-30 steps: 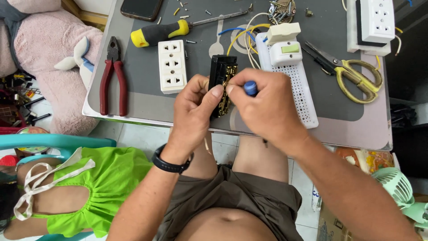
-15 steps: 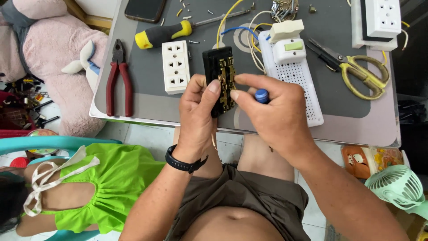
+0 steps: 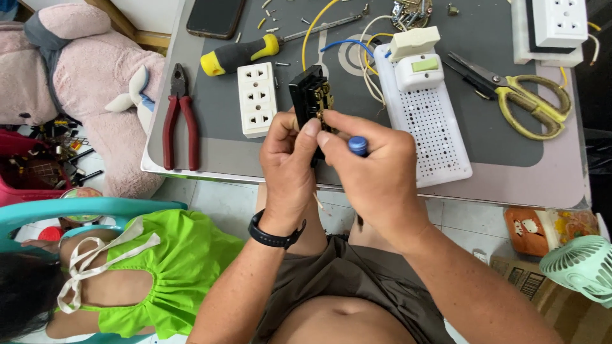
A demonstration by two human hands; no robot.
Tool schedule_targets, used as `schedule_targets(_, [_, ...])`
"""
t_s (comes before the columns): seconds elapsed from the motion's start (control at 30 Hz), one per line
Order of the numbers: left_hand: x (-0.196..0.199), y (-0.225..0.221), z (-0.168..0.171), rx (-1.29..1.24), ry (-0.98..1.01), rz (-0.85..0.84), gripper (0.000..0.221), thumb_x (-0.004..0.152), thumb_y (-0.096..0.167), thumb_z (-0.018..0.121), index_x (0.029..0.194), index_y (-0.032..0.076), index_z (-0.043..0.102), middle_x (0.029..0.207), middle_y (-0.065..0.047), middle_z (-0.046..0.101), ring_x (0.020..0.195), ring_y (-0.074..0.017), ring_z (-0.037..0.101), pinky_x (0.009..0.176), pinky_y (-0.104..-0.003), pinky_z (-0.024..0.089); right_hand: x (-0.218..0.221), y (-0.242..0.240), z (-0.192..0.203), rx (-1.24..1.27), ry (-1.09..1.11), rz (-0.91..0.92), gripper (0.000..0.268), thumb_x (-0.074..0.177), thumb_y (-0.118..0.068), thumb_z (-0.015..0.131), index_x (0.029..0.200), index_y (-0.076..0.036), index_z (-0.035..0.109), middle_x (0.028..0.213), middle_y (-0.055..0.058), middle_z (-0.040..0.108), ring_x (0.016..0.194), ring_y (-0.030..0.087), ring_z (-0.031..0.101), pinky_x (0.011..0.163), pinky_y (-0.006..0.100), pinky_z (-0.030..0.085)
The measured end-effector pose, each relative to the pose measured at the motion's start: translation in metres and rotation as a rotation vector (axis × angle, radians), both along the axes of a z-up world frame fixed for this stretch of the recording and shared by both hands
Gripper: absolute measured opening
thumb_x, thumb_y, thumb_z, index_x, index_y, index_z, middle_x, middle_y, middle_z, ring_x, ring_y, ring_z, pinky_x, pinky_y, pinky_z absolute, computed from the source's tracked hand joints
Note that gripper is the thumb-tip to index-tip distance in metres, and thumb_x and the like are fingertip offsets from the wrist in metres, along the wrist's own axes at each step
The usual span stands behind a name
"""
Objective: The person is disassembling an electrical switch panel, installing a new component, and connecting wires using a screwdriver.
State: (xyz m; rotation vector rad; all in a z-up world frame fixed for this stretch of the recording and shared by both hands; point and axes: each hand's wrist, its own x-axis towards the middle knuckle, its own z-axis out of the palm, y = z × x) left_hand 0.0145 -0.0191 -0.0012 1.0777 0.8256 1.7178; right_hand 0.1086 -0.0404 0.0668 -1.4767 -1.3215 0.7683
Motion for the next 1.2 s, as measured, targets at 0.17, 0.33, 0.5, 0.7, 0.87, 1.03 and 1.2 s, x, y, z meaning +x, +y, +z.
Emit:
schedule_targets(0.17, [0.006,-0.005,-0.015,0.046,0.165,0.185,0.015,0.092,0.007,0.061,0.083,0.011,0.051,0.110,-0.013,0.064,0.122,-0.0162,0.054,0.094,-0.029,0.043,-0.004,0.004,0.007,-0.249,0.490,-0.136,0.018,0.075,-0.004,0.074,0.092,0.002,0.076,0.054,0.008,0.059,0.036,0.010,0.040,0.033,0.021,0.032])
schedule_targets(0.33, [0.004,-0.013,0.001,0.236,0.378,0.192,0.008,0.096,0.008,0.058,0.095,0.004,0.052,0.142,-0.023,0.048,0.135,-0.0320,0.052,0.110,-0.040,0.045,0.012,0.011,-0.005,-0.309,0.668,-0.061,0.012,0.079,-0.003,0.073,0.076,0.002,0.063,0.058,0.010,0.055,0.040,0.012,0.042,0.034,0.019,0.033])
schedule_targets(0.5, [0.003,-0.011,0.003,0.301,0.567,0.278,0.010,0.097,0.009,0.057,0.092,0.002,0.052,0.139,-0.027,0.049,0.129,-0.0345,0.057,0.104,-0.039,0.047,0.021,0.013,-0.004,-0.416,0.699,0.031,0.013,0.085,-0.009,0.068,0.080,-0.001,0.060,0.060,0.005,0.047,0.041,0.009,0.033,0.044,0.025,0.033])
schedule_targets(0.7, [-0.001,-0.011,0.006,0.253,0.568,0.234,0.011,0.098,0.012,0.055,0.093,0.004,0.049,0.139,-0.023,0.051,0.122,-0.0278,0.059,0.095,-0.035,0.047,0.014,0.014,-0.017,-0.346,0.807,0.055,0.010,0.086,-0.008,0.067,0.084,-0.001,0.060,0.060,0.005,0.048,0.039,0.008,0.034,0.042,0.024,0.033])
schedule_targets(0.87, [-0.005,-0.007,0.007,0.147,0.519,0.112,0.012,0.098,0.016,0.054,0.093,0.008,0.048,0.141,-0.017,0.053,0.119,-0.0210,0.061,0.089,-0.034,0.047,0.009,0.017,-0.021,-0.248,0.783,0.000,0.010,0.080,-0.002,0.070,0.086,0.004,0.066,0.060,0.009,0.054,0.037,0.010,0.038,0.038,0.024,0.034])
schedule_targets(1.03, [-0.004,0.003,-0.006,0.236,0.389,0.105,0.006,0.096,0.004,0.060,0.095,0.003,0.055,0.134,-0.023,0.057,0.122,-0.0369,0.059,0.097,-0.045,0.050,0.013,0.022,-0.049,-0.103,0.885,0.058,0.016,0.080,-0.002,0.072,0.092,0.007,0.067,0.064,0.024,0.059,0.035,0.010,0.047,0.034,0.032,0.046])
schedule_targets(1.2, [-0.007,0.001,-0.008,0.226,0.422,0.052,0.006,0.097,0.006,0.058,0.094,0.003,0.053,0.136,-0.023,0.055,0.121,-0.0379,0.060,0.096,-0.044,0.050,0.013,0.020,-0.050,-0.054,0.844,0.058,0.014,0.081,0.000,0.072,0.091,0.009,0.066,0.064,0.025,0.059,0.034,0.010,0.047,0.034,0.032,0.048])
